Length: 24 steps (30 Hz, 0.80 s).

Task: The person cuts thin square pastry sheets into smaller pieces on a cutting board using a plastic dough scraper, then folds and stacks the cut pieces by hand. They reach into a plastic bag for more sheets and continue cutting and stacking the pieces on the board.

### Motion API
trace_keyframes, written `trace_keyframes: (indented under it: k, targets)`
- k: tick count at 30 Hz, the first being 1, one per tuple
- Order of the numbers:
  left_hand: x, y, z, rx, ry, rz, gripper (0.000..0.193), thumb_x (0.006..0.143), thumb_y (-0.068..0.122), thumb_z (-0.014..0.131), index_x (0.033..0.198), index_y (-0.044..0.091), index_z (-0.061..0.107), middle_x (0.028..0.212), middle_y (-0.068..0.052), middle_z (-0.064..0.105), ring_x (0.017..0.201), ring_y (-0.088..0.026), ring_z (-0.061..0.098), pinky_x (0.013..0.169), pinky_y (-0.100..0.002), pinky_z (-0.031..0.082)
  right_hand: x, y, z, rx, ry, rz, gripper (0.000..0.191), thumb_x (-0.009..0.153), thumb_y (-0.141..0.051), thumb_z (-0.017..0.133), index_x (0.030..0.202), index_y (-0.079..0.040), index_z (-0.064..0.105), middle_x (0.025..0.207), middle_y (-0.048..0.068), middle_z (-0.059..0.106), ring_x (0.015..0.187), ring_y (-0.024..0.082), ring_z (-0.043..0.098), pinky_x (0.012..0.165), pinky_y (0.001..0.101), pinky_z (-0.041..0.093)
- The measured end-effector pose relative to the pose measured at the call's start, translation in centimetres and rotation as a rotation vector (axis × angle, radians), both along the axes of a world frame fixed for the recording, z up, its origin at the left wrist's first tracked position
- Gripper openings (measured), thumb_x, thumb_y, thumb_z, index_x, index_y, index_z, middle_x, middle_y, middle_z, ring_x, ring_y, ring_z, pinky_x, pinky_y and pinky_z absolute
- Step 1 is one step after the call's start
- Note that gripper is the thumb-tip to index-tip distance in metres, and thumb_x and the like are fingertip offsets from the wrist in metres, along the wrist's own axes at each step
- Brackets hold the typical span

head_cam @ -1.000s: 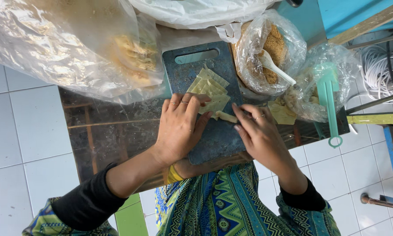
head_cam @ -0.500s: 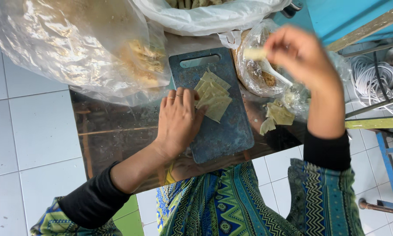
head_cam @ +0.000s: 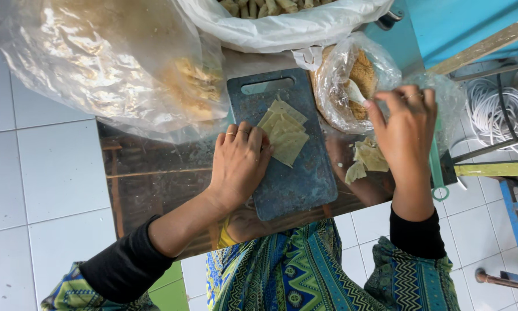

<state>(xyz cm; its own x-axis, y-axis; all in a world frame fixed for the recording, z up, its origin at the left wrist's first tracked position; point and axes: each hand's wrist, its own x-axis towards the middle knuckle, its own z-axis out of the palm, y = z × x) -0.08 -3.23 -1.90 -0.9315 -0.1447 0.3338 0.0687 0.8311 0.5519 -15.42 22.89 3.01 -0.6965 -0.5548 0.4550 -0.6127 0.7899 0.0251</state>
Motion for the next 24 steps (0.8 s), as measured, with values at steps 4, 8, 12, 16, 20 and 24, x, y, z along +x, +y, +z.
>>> trace_keyframes:
  k: [4, 8, 12, 16, 20, 24]
  targets:
    - [-0.1, 0.3, 0.4, 0.016, 0.014, -0.009, 0.017, 0.091, 0.024, 0.073, 0.095, 0.012, 0.06, 0.093, -0.006, 0.06, 0.093, -0.029, 0.057, 0.08, -0.044, 0.044, -0.3, 1.5, -1.6, -0.006, -0.032, 0.002, 0.017, 0.096, -0.024, 0.083, 0.105, -0.012, 0.074, 0.107, 0.007, 0.067, 0.107, 0.033, 0.058, 0.094, 0.0458, 0.043]
    - [-0.1, 0.5, 0.8, 0.096, 0.043, -0.041, 0.016, 0.091, 0.021, 0.072, 0.097, 0.011, 0.061, 0.09, -0.001, 0.07, 0.09, -0.027, 0.062, 0.08, -0.042, 0.047, -0.4, 1.9, -2.4, -0.047, -0.043, -0.015, 0.009, 0.103, -0.018, 0.077, 0.111, -0.013, 0.075, 0.099, 0.003, 0.069, 0.104, 0.029, 0.059, 0.093, 0.045, 0.041]
    - [-0.2, 0.6, 1.0, 0.134, 0.029, -0.029, 0.021, 0.094, 0.023, 0.072, 0.106, 0.01, 0.06, 0.088, -0.002, 0.072, 0.089, -0.026, 0.066, 0.081, -0.042, 0.05, -0.4, 2.0, -2.4, -0.003, 0.008, -0.041, 0.022, 0.104, -0.013, 0.074, 0.125, -0.017, 0.079, 0.094, 0.004, 0.066, 0.095, 0.029, 0.056, 0.088, 0.0446, 0.04]
    - [-0.3, 0.5, 0.9, 0.163, -0.011, -0.031, 0.027, 0.095, 0.025, 0.072, 0.112, 0.009, 0.058, 0.087, -0.002, 0.071, 0.089, -0.025, 0.067, 0.081, -0.042, 0.05, -0.4, 2.2, -2.0, -0.061, -0.103, 0.028, 0.023, 0.104, -0.012, 0.073, 0.127, -0.013, 0.076, 0.095, 0.008, 0.065, 0.094, 0.03, 0.054, 0.089, 0.0436, 0.043]
    - [-0.4, 0.4, 0.6, 0.16, -0.015, -0.031, 0.029, 0.096, 0.025, 0.071, 0.115, 0.009, 0.057, 0.088, -0.002, 0.071, 0.09, -0.026, 0.067, 0.081, -0.043, 0.05, -0.5, 2.1, -1.4, -0.15, -0.201, 0.143, 0.035, 0.103, -0.009, 0.07, 0.138, -0.004, 0.07, 0.1, 0.012, 0.065, 0.094, 0.031, 0.054, 0.088, 0.0431, 0.046]
    - [-0.4, 0.3, 0.5, 0.157, -0.03, -0.034, 0.029, 0.096, 0.025, 0.071, 0.115, 0.01, 0.057, 0.087, -0.003, 0.071, 0.089, -0.026, 0.067, 0.081, -0.043, 0.05, -0.5, 1.4, -1.2, -0.183, -0.193, 0.221, 0.025, 0.104, -0.004, 0.068, 0.129, -0.006, 0.074, 0.09, 0.012, 0.064, 0.089, 0.031, 0.054, 0.083, 0.0428, 0.047]
